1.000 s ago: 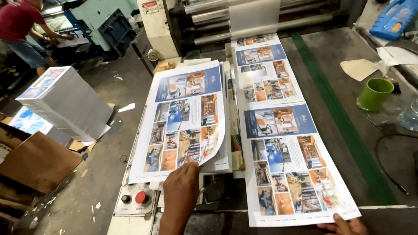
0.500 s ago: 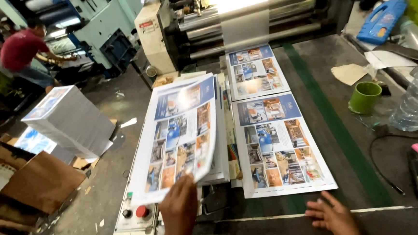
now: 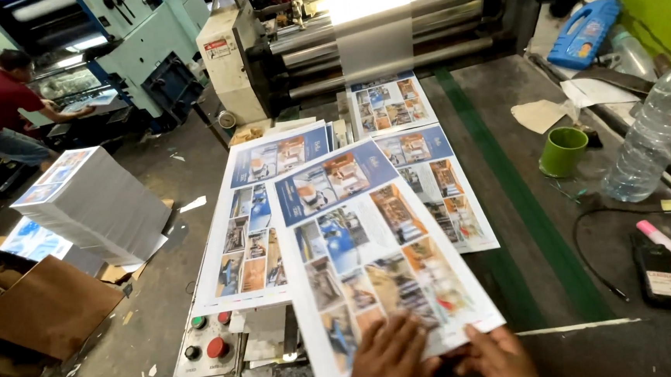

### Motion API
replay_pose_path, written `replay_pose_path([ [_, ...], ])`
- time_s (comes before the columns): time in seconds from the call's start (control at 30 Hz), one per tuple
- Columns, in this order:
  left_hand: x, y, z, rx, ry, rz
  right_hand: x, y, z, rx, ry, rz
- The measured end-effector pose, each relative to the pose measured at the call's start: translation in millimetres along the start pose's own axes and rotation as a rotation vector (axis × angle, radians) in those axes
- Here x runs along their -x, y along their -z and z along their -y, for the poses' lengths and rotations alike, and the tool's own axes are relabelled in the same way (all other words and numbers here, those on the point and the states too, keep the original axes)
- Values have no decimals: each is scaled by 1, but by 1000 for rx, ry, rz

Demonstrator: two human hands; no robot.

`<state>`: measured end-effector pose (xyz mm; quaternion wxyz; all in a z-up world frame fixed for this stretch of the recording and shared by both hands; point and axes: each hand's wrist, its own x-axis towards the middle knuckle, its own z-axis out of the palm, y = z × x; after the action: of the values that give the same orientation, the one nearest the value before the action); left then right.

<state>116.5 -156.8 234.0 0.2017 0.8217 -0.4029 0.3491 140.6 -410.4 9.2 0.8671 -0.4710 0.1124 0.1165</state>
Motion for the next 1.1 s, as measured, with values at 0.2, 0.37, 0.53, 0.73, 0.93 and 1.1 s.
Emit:
replay_pose_path([
  [0.2, 22, 39, 82, -109, 398, 71, 1, 124, -17, -15, -28, -166],
  [0.37, 41, 39, 112, -519, 436, 198, 9, 182, -35, 2, -49, -308],
  [0.53, 51, 41, 123, -490, 469, 287, 17, 208, -51, 15, -22, -319],
  [0.73, 17, 76, 135, -320, 492, 289, 41, 225, -67, 107, -58, -328],
  [0.93, 36, 59, 135, -316, 458, 176, 49, 160, -49, 232, -57, -362],
  [1.1, 19, 63, 79, -271, 379, 91, 29, 78, 11, 356, -158, -467],
])
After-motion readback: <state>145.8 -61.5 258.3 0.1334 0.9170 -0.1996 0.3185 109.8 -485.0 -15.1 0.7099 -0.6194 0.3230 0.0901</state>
